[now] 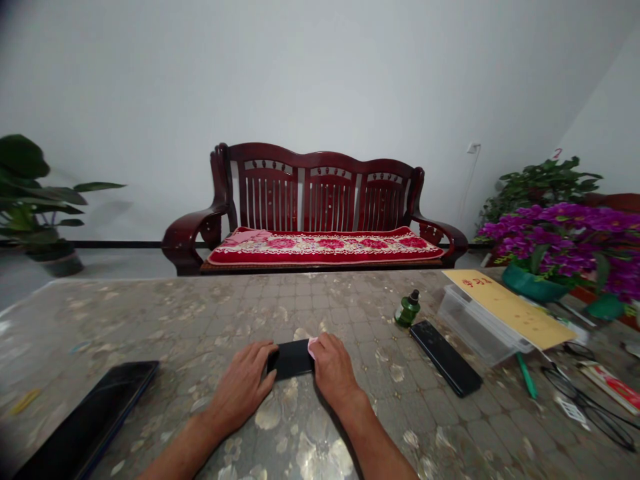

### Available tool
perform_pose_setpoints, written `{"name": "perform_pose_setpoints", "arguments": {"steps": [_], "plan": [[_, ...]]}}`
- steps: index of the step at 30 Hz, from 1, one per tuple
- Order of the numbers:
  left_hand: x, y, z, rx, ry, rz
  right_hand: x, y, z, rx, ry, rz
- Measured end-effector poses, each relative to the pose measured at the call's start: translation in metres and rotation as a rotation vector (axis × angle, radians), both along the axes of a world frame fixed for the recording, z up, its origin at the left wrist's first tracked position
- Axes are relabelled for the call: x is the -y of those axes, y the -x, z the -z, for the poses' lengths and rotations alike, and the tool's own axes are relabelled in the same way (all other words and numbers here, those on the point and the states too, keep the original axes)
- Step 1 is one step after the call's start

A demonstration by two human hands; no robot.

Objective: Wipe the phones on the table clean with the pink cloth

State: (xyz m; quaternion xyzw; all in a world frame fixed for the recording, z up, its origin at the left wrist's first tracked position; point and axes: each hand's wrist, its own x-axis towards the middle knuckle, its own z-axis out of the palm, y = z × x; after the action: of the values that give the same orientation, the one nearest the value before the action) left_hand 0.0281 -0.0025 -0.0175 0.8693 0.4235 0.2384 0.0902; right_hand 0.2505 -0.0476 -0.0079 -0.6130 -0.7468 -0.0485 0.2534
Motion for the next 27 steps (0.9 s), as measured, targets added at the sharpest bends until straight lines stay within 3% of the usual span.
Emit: {"name": "perform_pose_setpoints", "arguments": {"steps": [6, 12, 19, 27], "plan": [[0.0, -0.001, 0.002, -0.015, 0.024, 0.045, -0.001, -0.01, -0.003, -0.011, 0.0, 0.096], [-0.002, 0.0, 0.007, 0.02, 0.039, 0.038, 0.002, 0.002, -0.004, -0.087, 0.029, -0.075], [-0.004, 0.0, 0.006, 0.015, 0.04, 0.047, 0.001, -0.015, -0.006, -0.069, 0.061, 0.111], [-0.005, 0.001, 0.005, 0.031, 0.029, 0.056, 0.008, 0.006, -0.013, -0.044, 0.129, -0.019]]}}
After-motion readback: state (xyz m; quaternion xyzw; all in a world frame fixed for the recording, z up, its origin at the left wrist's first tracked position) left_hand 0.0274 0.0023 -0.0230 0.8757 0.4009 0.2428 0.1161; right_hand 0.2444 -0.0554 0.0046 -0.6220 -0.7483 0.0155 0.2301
